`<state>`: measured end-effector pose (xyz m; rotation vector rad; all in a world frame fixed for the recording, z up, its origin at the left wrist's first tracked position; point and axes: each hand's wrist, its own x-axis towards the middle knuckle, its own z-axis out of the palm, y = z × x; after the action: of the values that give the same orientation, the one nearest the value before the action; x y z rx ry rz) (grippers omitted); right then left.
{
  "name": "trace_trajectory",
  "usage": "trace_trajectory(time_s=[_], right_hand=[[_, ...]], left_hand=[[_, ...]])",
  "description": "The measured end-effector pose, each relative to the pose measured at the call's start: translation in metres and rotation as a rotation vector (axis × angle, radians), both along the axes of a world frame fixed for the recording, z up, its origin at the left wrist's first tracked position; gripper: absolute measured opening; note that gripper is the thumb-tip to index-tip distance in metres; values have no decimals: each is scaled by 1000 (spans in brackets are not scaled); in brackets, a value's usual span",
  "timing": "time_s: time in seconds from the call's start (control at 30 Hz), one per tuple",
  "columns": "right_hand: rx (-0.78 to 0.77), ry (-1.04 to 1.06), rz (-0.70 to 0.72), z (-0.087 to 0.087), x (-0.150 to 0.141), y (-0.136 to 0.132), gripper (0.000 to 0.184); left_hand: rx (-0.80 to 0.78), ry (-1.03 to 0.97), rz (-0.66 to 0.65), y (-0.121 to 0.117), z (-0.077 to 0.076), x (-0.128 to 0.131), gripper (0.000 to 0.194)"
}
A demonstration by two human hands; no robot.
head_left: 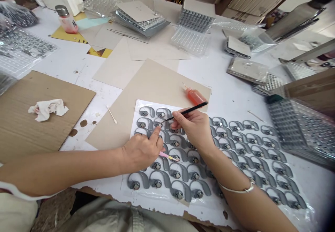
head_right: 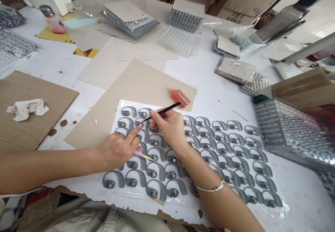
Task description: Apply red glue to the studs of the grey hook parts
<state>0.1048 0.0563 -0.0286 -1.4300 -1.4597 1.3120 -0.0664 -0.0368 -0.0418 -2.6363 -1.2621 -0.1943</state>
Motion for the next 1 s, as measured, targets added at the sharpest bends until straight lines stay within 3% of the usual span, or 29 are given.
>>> trace_trajectory(time_s=[0.37, 0.7, 1.0], right_hand=[[154, -135, -5, 5, -3, -11, 37], [-68, 90, -17, -10, 1, 3, 41], [-195, 226, -103, -3, -4, 8, 50]], left_hand=[[-107, -33, 5, 0, 1, 0, 24], [-129, -79, 13, 0, 1, 0, 24], [-93, -52, 1, 2, 3, 0, 27]])
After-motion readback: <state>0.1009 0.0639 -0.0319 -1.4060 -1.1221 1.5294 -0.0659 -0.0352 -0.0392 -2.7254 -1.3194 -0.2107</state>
